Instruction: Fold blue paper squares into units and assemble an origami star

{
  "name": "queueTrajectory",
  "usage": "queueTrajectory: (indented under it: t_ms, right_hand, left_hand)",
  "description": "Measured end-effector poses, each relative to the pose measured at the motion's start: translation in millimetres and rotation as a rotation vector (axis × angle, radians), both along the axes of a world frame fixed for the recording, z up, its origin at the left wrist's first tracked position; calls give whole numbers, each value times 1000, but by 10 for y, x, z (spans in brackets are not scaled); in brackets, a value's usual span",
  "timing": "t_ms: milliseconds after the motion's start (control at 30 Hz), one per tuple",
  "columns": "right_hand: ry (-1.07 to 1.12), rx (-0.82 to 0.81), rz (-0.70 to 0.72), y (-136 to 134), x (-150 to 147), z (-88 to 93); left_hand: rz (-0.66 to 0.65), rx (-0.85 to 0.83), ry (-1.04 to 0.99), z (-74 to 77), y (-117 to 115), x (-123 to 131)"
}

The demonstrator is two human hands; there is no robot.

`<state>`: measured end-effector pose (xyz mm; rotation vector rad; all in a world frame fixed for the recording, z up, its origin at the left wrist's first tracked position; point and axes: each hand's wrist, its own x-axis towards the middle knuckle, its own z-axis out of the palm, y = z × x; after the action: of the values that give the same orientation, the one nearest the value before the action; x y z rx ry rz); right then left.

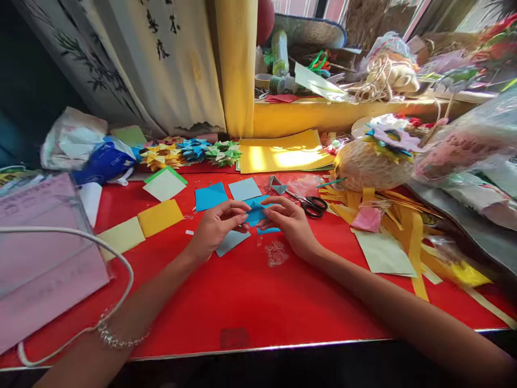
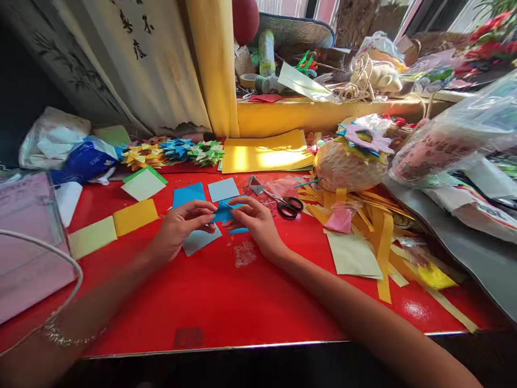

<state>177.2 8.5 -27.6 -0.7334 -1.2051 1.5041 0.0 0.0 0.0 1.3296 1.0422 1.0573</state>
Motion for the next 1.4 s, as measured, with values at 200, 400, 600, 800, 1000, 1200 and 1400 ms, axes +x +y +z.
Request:
queueTrajectory:
  t_ms: [200, 400, 600, 800, 1000, 1200, 1400]
  right_hand:
    - [-22, -11, -19, 5, -9, 13]
    - [-37, -17, -25, -9, -8, 28]
    - [-67, -36, -35, -14, -10, 28]
    - [-74, -50, 1, -24, -29, 49]
    - [-86, -29, 71, -37, -48, 74]
    - [-98, 47, 77, -37, -53, 52]
    - [-191, 41, 41, 9, -57, 1]
  left_hand:
    - [-7, -12, 8, -50, 26, -11]
    - [-17, -16, 22, -55, 27, -25]
    - [-22, -12, 45, -33, 8, -14]
    - [11, -5, 52, -13, 2, 43]
    - [27, 35, 95, -77, 19, 40]
    - [-16, 80, 198, -89, 31, 13]
    - [-124, -100, 124, -49, 6, 43]
